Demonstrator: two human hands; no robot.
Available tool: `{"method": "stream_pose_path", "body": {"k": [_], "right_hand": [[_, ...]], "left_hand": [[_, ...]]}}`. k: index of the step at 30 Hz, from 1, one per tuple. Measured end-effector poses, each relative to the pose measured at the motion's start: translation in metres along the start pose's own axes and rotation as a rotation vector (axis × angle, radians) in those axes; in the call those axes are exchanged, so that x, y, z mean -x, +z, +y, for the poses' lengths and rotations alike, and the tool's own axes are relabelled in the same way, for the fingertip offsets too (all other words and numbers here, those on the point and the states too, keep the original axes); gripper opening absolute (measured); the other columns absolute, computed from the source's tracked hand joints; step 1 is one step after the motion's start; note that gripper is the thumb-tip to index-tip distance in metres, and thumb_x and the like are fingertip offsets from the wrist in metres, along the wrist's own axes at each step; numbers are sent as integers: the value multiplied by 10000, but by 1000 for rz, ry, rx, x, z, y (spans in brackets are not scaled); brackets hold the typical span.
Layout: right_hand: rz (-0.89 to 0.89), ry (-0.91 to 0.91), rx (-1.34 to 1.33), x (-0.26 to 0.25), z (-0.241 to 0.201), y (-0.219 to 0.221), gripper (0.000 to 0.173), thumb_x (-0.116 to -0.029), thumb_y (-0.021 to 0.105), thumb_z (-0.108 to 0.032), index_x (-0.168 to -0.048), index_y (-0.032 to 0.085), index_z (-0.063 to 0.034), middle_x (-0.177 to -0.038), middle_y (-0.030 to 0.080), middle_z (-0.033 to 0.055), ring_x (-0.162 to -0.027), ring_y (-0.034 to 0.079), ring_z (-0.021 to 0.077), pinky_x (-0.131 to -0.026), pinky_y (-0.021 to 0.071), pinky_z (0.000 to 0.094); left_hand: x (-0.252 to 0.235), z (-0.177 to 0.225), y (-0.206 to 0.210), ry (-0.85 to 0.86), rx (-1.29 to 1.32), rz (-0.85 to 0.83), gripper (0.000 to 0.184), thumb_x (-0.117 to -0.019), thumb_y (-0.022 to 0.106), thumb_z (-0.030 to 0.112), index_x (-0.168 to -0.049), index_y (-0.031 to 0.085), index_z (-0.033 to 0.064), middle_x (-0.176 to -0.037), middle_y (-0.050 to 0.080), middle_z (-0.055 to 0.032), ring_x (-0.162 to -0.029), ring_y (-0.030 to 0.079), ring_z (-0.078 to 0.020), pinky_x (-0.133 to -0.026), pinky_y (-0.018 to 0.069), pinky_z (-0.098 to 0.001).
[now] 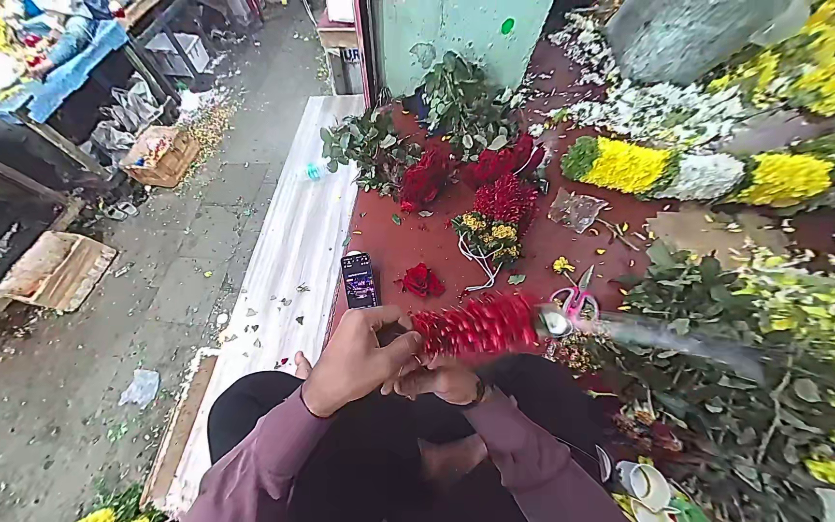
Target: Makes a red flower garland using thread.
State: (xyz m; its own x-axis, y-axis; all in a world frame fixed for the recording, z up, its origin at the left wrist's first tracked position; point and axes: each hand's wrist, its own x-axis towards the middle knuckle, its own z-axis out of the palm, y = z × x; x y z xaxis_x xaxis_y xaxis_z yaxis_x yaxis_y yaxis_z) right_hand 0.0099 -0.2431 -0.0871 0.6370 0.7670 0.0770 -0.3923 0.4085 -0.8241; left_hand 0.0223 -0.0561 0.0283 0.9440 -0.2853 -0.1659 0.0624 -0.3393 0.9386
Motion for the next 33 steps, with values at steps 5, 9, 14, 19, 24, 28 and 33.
{"method": "stream_pose_path", "body": {"k": [5, 9, 14, 19, 24, 28, 33], "right_hand": [[-4, -106, 127, -1, -21, -11, 143, -983, 650, -68, -990, 779, -7, -869, 752, 26, -619, 565, -25, -546, 458, 163], [122, 65, 199, 3, -24, -40, 155, -986, 645, -86, -992, 781, -11, -832, 742, 2, -610, 561, -21, -556, 460, 174], [223, 514, 653, 4, -17, -107, 275, -1031, 599, -269, -1125, 752, -61, -911, 743, 53, -776, 695, 138, -759, 601, 347], [712, 702, 1175, -27, 24, -182, 143, -971, 675, -205, -1035, 786, -139, -998, 758, 91, -922, 721, 279, -854, 569, 590], [738, 770, 1365, -62, 69, -209, 247, -881, 766, -338, -1073, 776, -183, -997, 744, 94, -957, 708, 316, -826, 559, 637], [866, 676, 1187, -49, 59, -200, 184, -805, 831, -241, -901, 764, -100, -906, 730, 161, -865, 695, 370, -748, 542, 648], [981, 580, 560, -25, 33, -178, 424, -888, 685, -48, -1297, 606, -130, -929, 710, 131, -627, 659, 213, -559, 571, 369]], "left_hand": [[10, -35, -16, -113, -335, 114, 182, -976, 654, 284, -933, 748, 133, -794, 706, 39, -678, 642, -54, -644, 570, -300], [23, -47, -37, -265, -330, -222, 158, -950, 700, 269, -950, 754, 120, -795, 707, 7, -671, 653, -101, -669, 577, -364], [33, -61, -37, -286, -289, -286, 145, -914, 714, 297, -883, 740, 158, -716, 668, 42, -604, 605, -80, -598, 540, -341], [33, -81, -31, -293, -274, -147, 124, -906, 692, 292, -868, 742, 185, -691, 645, 71, -569, 565, -59, -553, 503, -316], [34, -93, -40, -353, -303, -77, 140, -909, 684, 317, -859, 742, 200, -687, 645, 72, -563, 567, -64, -546, 507, -335], [36, -91, -38, -363, -260, -104, 159, -915, 676, 330, -843, 734, 201, -681, 641, 79, -579, 575, -60, -564, 505, -333], [34, -90, -35, -418, -169, -128, 181, -917, 694, 349, -850, 729, 185, -700, 663, 63, -615, 617, -80, -592, 533, -350]]}}
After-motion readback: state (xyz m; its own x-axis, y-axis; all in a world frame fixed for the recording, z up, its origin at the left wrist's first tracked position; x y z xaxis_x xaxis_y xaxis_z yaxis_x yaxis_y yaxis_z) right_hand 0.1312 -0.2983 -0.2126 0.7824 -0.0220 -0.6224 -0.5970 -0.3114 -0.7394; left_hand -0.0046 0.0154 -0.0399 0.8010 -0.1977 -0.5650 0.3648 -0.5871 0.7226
